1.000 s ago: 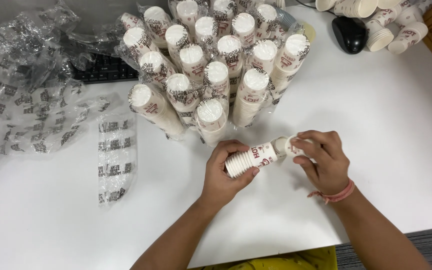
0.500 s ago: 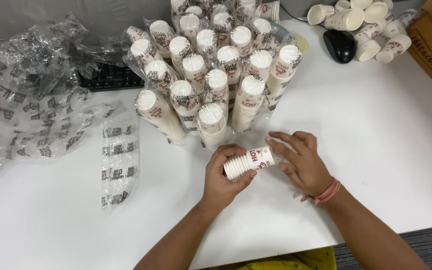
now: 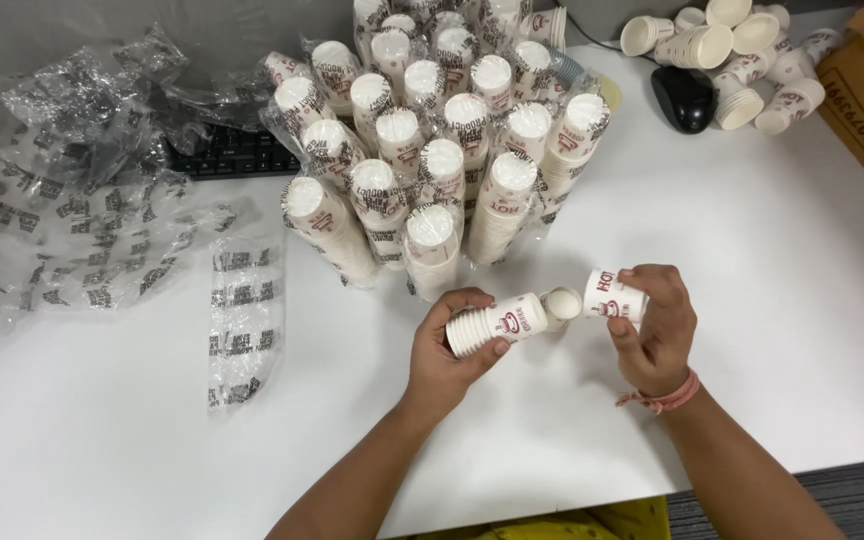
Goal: Stacking and inserting paper cups into plastic sleeves for packaging.
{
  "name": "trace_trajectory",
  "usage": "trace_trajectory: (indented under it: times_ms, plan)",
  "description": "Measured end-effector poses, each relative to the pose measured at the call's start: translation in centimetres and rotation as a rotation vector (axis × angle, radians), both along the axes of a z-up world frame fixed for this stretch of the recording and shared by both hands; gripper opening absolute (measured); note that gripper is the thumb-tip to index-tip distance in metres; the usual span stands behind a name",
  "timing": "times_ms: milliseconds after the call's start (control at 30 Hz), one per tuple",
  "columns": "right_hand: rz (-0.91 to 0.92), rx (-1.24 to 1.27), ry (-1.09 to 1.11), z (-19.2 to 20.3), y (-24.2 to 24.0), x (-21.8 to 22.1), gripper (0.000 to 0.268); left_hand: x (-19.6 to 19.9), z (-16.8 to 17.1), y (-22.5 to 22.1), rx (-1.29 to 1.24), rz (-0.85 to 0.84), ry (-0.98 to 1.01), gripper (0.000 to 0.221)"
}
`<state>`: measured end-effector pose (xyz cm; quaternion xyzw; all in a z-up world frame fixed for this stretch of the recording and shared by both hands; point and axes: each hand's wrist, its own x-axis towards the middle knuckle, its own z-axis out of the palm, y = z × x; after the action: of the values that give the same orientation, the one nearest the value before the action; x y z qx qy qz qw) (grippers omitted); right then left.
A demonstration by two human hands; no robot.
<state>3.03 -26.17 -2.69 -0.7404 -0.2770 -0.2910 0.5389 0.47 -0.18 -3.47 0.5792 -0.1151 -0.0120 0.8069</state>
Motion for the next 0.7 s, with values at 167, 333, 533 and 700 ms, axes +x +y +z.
trace_trajectory:
  times_ms: [167,333,533,700]
  plan:
    - [-0.141,-0.464,0.084,2.7,1.2,0.4,0.04,0.4,0.0,-0.2,-0.01,0.042,0.038,0.045]
    - [-0.052,-0.759,0.236,3.7,2.1,0.3,0.047,0.2,0.0,-0.2,0.032,0.046,0.029,0.046]
    - [0.0,-0.533,-0.085,2.2,1.8,-0.5,0.066,-0.3,0.4,-0.2,0.008,-0.131,-0.034,0.049]
    - [0.103,-0.479,-0.024,-0.5,0.6,-1.2,0.059,-0.5,1.0,-0.2,0.001,-0.232,-0.024,0.046]
